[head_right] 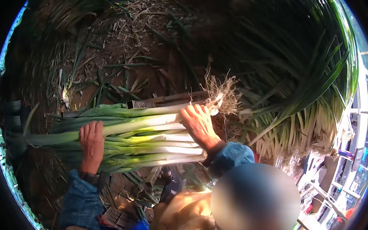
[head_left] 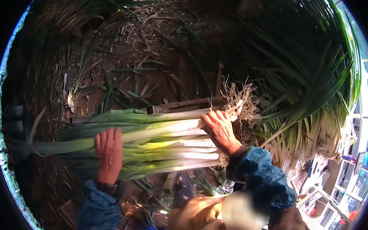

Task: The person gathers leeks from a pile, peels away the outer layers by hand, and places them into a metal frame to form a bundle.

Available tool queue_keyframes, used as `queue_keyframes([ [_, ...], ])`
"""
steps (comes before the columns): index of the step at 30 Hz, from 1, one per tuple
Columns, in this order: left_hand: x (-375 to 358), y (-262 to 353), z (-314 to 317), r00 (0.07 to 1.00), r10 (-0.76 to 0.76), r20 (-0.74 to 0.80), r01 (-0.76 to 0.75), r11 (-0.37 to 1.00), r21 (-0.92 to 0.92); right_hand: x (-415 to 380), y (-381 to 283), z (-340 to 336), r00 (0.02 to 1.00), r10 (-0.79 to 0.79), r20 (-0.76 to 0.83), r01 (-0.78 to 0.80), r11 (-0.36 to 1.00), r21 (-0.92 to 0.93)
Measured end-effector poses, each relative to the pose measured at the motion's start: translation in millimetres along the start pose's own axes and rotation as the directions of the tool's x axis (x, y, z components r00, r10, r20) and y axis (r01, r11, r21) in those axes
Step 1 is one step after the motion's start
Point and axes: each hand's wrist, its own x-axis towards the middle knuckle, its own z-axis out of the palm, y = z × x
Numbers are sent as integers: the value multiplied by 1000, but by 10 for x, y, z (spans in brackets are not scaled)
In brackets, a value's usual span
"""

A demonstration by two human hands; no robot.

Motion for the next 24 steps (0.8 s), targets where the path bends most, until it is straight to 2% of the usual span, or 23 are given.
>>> queue_keyframes([
  [2,101,0,581,1000,-3,31,4,1000,-20,-5,174,338,994,95,54,-94,995,-10],
  [4,161,64,1247,995,-19,100,32,992,-125,17,261,579,960,164,228,-151,986,-74],
  [5,3,83,1754,995,-39,88,37,999,18,-148,354,1021,926,184,330,-231,966,111],
  [6,-61,40,2073,994,-75,74,72,996,52,-334,525,1406,883,210,420,-340,903,262],
  [7,34,96,2046,964,-170,202,171,985,13,-225,482,1162,742,234,629,-509,807,299],
  [8,54,87,2077,965,-154,213,143,987,67,-615,571,1663,998,49,-24,-42,970,239],
  [9,133,156,1885,936,-169,308,143,984,105,-408,585,1420,878,137,459,-300,905,302],
  [10,80,125,1885,972,-105,211,92,993,72,-185,479,960,786,135,603,-331,916,226],
  [11,70,95,1891,977,-86,196,82,996,29,-211,468,1163,867,168,468,-323,906,273],
  [12,45,33,1987,971,-105,214,95,994,53,-224,406,1069,956,173,238,-215,963,160],
  [13,87,-11,1934,950,-105,295,106,994,15,-211,304,793,983,161,90,-169,982,87],
  [14,117,-40,1818,917,-103,385,119,993,-19,-235,257,329,982,154,113,-177,958,224],
  [16,179,28,1405,929,-114,353,204,951,-232,-606,255,-291,964,250,-91,-187,879,439],
  [17,188,81,1212,932,-120,341,239,913,-332,-889,343,-455,926,349,-146,-255,861,441],
  [18,136,154,1068,967,-100,234,193,887,-419,-1211,487,-572,875,442,-197,-320,834,449],
  [19,21,210,961,988,-89,125,140,855,-499,-1489,635,-650,715,698,-45,-516,569,640],
  [20,-107,272,850,996,-83,15,77,818,-570,-1798,827,-672,499,851,164,-623,221,750],
  [21,-257,352,693,985,-98,145,170,727,-665,-2240,1211,-527,489,858,160,-699,275,661],
  [22,-408,431,534,956,-110,271,279,627,-727,-2656,1562,-199,274,947,169,-798,126,590],
  [23,-454,717,230,957,-79,279,265,634,-727,-2885,1830,-243,180,966,183,-894,83,440],
  [24,-491,1148,-180,968,-7,250,182,704,-687,-3221,2243,-37,196,943,269,-745,-35,667],
])
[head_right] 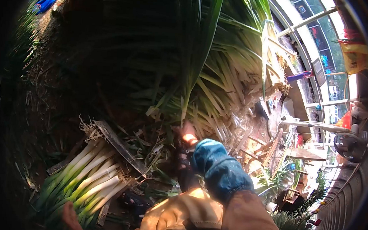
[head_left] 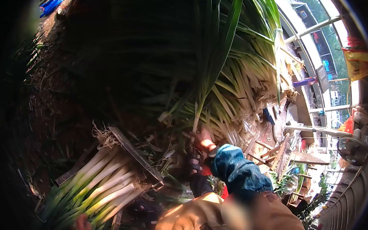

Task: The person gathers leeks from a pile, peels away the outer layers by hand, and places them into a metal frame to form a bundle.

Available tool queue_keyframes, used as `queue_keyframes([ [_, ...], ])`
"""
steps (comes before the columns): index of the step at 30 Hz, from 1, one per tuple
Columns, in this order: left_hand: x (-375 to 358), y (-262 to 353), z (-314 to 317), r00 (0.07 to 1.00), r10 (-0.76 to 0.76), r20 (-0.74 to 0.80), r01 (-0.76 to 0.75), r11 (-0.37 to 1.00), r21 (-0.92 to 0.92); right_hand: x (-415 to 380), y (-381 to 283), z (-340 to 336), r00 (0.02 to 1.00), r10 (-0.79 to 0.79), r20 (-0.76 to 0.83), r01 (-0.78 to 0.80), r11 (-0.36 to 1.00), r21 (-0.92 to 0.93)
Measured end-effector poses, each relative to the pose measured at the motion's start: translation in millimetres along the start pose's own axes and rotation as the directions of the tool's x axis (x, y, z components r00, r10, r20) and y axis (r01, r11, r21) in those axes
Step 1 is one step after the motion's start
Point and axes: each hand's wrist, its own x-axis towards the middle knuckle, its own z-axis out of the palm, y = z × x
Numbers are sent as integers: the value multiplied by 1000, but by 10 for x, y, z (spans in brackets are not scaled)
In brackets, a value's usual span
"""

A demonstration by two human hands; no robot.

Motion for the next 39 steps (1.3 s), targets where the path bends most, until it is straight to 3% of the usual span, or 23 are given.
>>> queue_keyframes([
  [1,-124,481,54,997,54,53,-57,997,49,225,-79,-192,997,45,-59,-64,923,-380],
  [2,-234,889,138,989,89,115,-98,993,67,344,-93,-226,986,-51,-160,3,957,-289],
  [4,-393,1280,391,924,-95,371,158,977,-144,984,386,-194,946,-254,-200,209,952,-222],
  [5,-404,1468,518,911,-25,411,107,978,-178,1088,344,-160,916,-317,-246,278,943,-180],
  [8,-309,2007,859,858,21,513,80,981,-175,1240,182,-313,928,-369,-49,295,809,-509],
  [9,-287,2117,1015,894,63,445,47,972,-231,1145,218,-331,801,-593,86,484,555,-677],
  [10,-233,2189,1235,928,106,358,3,957,-292,946,40,-349,863,-502,59,467,748,-472],
  [11,-160,2174,1428,890,6,456,145,944,-296,630,-299,-356,910,-410,58,412,882,-230],
  [12,-70,2174,1602,831,-82,550,280,916,-286,244,-748,-358,961,-269,70,258,956,140],
  [13,16,2327,1751,904,-16,428,169,932,-321,-126,-1195,-470,956,-125,265,40,952,305],
  [14,78,2561,1882,952,64,298,47,936,-349,-435,-1569,-588,944,-44,328,-22,980,195],
  [15,95,2830,1968,972,46,232,46,925,-378,-602,-1646,-604,911,-254,324,229,967,114],
  [16,16,2875,2114,945,-63,320,237,808,-540,-799,-1668,-476,905,-333,263,210,890,404],
  [18,-298,2569,2605,835,-249,491,550,437,-712,-1126,-2127,-644,863,-313,398,100,876,472],
  [21,-342,2912,2430,673,-78,735,719,302,-626,-1259,-2480,-948,792,-491,363,379,862,337],
  [24,-9,3715,1905,479,51,876,856,192,-480,-1296,-2957,-1455,723,-562,402,406,817,410],
  [26,286,4252,1637,483,113,868,846,197,-496,-1178,-3266,-1853,698,-678,229,530,705,470],
  [28,633,4817,1477,582,142,801,769,223,-599,-904,-3489,-2520,745,-661,90,614,732,294],
  [29,812,5111,1422,636,149,757,722,233,-652,-593,-3435,-2769,698,-712,-69,716,696,57],
  [30,949,5307,1404,685,159,711,672,238,-701,-205,-3279,-3061,515,-831,-208,763,555,-330],
  [32,1156,5485,1481,659,179,730,700,209,-683,288,-2910,-3655,708,-665,-238,318,601,-733],
  [36,1416,5493,1822,563,141,814,793,186,-581,899,-2446,-4556,766,-633,-110,109,298,-948],
  [39,1478,5442,2070,514,96,852,841,140,-523,1225,-2372,-4787,777,-625,-80,193,357,-914],
])
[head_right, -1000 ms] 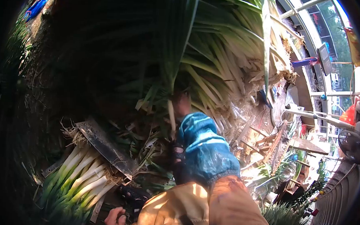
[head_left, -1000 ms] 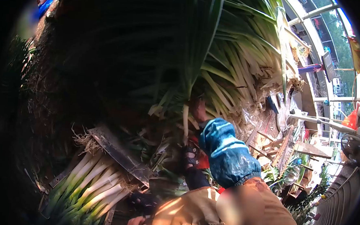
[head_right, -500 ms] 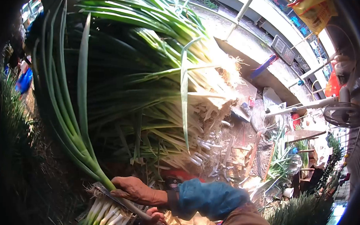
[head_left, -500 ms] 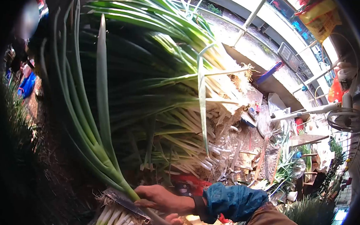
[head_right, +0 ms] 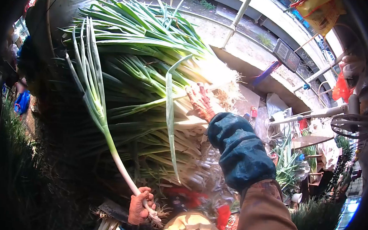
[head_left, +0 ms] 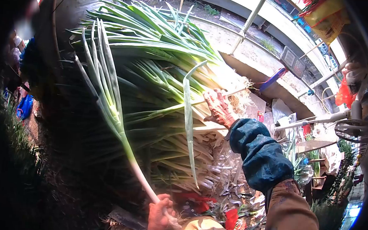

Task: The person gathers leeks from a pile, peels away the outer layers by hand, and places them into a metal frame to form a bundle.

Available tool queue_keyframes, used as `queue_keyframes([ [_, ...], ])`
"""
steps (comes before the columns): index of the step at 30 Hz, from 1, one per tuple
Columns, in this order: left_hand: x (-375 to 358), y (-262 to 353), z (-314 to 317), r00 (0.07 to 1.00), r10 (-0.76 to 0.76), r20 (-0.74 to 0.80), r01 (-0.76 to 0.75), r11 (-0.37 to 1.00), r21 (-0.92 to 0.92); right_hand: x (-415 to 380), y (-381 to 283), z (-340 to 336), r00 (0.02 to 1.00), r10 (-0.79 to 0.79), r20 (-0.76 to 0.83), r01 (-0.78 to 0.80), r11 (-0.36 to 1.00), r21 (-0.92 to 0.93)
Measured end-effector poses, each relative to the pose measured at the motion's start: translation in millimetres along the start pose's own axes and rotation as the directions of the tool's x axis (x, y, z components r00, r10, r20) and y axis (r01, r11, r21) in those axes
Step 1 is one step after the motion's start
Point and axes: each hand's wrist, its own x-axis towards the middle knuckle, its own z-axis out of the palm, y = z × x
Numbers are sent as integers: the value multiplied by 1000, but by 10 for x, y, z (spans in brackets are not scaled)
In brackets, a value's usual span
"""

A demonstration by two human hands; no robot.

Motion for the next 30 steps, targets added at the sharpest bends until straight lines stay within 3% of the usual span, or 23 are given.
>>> queue_keyframes([
  [3,142,-41,55,1000,-7,-3,7,1000,-7,12,-134,-79,989,19,147,-34,994,100],
  [5,225,-19,109,1000,-5,0,5,1000,-11,-299,-275,13,997,-24,68,15,992,128],
  [7,336,-30,162,1000,-14,-2,14,1000,-17,-641,-302,307,982,-107,158,114,993,-37],
  [9,431,-39,219,1000,-3,14,3,1000,0,-750,-237,914,987,-124,-103,106,981,-164],
  [11,480,-87,206,1000,10,20,-10,1000,14,-521,-248,953,976,-41,-214,0,981,-192],
  [13,389,-60,230,1000,5,12,-5,1000,-2,-408,-220,797,999,-5,-35,-1,983,-184],
  [16,181,-8,309,999,12,50,-8,996,-94,-544,-256,513,997,-69,42,71,996,-53],
  [17,32,-37,317,993,54,102,-43,994,-105,-615,-378,380,999,-39,14,37,991,126],
  [19,-143,-191,263,980,58,191,-16,976,-219,-789,-701,-76,967,-33,254,-97,871,482],
  [21,-251,-338,304,990,96,106,-72,976,-205,-929,-1040,-200,839,-50,542,-248,852,462],
  [22,-271,-418,266,985,139,103,-117,974,-196,-1037,-1262,-264,941,-81,330,-179,705,686],
  [23,-330,-488,236,984,159,77,-140,968,-210,-1075,-1452,-338,853,-93,514,-372,583,722],
  [25,-463,-419,339,977,207,-54,-210,975,-77,-1186,-1834,-402,870,-94,484,-438,302,847],
  [26,-572,-328,441,988,147,-50,-153,976,-157,-1250,-2011,-471,824,-125,553,-524,207,826],
  [27,-553,-352,413,977,214,1,-212,966,-151,-1262,-2187,-568,780,-157,605,-594,119,796],
  [28,-568,-490,228,992,122,-26,-125,982,-142,-1213,-2368,-730,621,-211,755,-756,91,648],
  [29,-622,-614,53,998,28,-51,-35,990,-136,-1346,-2546,-598,745,-171,645,-636,111,764],
  [30,-710,-568,80,996,61,-68,-73,981,-181,-1406,-2670,-642,724,-167,669,-678,2,735],
])
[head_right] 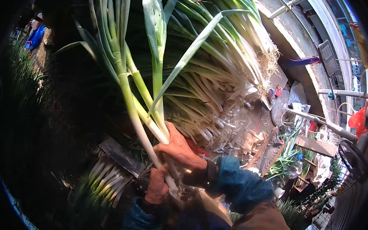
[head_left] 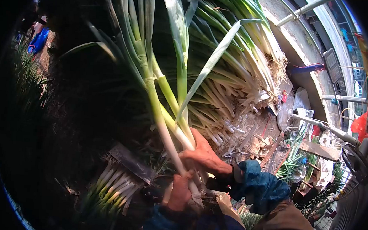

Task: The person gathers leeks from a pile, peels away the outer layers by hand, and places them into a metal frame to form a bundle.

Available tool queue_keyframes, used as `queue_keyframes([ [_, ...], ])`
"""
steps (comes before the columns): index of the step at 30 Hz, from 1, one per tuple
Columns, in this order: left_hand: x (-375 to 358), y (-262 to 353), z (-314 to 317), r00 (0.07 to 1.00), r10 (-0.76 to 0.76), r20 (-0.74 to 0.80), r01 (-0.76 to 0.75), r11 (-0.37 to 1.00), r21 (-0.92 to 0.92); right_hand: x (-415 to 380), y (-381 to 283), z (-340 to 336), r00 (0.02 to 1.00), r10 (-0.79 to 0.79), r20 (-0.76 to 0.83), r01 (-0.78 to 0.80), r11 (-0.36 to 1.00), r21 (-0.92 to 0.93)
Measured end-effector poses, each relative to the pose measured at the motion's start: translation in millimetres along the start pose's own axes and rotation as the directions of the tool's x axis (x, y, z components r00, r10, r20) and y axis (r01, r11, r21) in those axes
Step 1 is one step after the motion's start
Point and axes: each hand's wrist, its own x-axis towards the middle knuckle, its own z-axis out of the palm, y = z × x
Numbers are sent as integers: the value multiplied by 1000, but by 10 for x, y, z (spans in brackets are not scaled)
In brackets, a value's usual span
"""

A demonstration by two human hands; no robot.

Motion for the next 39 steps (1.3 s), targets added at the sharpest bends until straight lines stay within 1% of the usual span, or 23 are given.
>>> queue_keyframes([
  [1,-57,22,-66,999,-30,33,30,1000,1,-44,1,115,999,32,-3,-32,993,112],
  [4,-279,148,-208,985,-148,88,148,989,1,-158,41,444,999,-14,-45,19,993,120],
  [6,-421,182,-453,970,-179,162,189,981,-49,-282,9,572,997,7,76,-16,992,125],
  [7,-497,185,-565,960,-195,202,215,973,-80,-380,9,612,990,25,136,-42,992,118],
  [9,-717,411,-550,950,-221,221,243,967,-74,-586,255,820,987,-23,161,31,998,-50],
  [11,-928,362,-711,967,-187,174,170,979,110,-703,294,1088,982,85,168,-67,992,-109],
  [12,-979,278,-905,939,-245,242,174,943,283,-707,391,1195,992,82,96,-71,991,-112],
  [13,-1050,169,-1029,970,-157,188,97,952,291,-684,492,1304,996,80,31,-76,990,-115],
  [15,-1196,-11,-1131,997,25,69,-46,949,313,-702,509,1536,984,163,77,-168,984,65],
  [16,-1260,43,-1240,990,-126,68,107,967,233,-747,517,1641,980,177,90,-188,973,134],
  [18,-1426,157,-1408,960,-145,240,165,984,-64,-782,559,1816,977,157,147,-191,948,255],
  [21,-1632,287,-1608,929,-79,361,154,971,-182,-870,666,2010,984,84,160,-125,956,266],
  [22,-1610,234,-1754,912,-67,405,161,966,-203,-850,708,2005,977,94,193,-137,965,223],
  [23,-1640,167,-1836,893,-61,446,181,956,-230,-848,694,2063,988,45,148,-65,989,133],
  [25,-1892,634,-1710,963,-72,261,92,994,-64,-906,573,2223,996,82,33,-80,995,-52],
  [26,-1788,377,-1825,976,-94,197,123,983,-140,-885,718,2246,999,-26,-31,21,987,-158],
  [28,-1751,423,-1810,977,-21,213,64,978,-199,-895,763,2358,990,-45,-132,3,954,-300],
  [30,-1719,311,-1888,976,-60,209,114,959,-258,-945,768,2424,979,-131,-155,49,895,-444],
  [33,-1548,-11,-2010,951,-86,296,214,876,-433,-976,657,2367,974,183,-137,-187,982,-20],
  [34,-1562,-15,-2032,940,-89,330,231,877,-422,-954,806,2297,996,88,-25,-81,972,221],
  [37,-1566,-56,-2022,900,-116,420,314,840,-443,-1043,874,2173,999,36,-1,-36,990,-135],
  [38,-1600,-96,-1931,939,-106,327,258,845,-468,-1102,828,2164,999,34,-6,-35,985,-167],
  [39,-1576,-165,-1934,939,-111,325,257,855,-451,-1133,814,2171,999,37,-16,-40,961,-272],
])
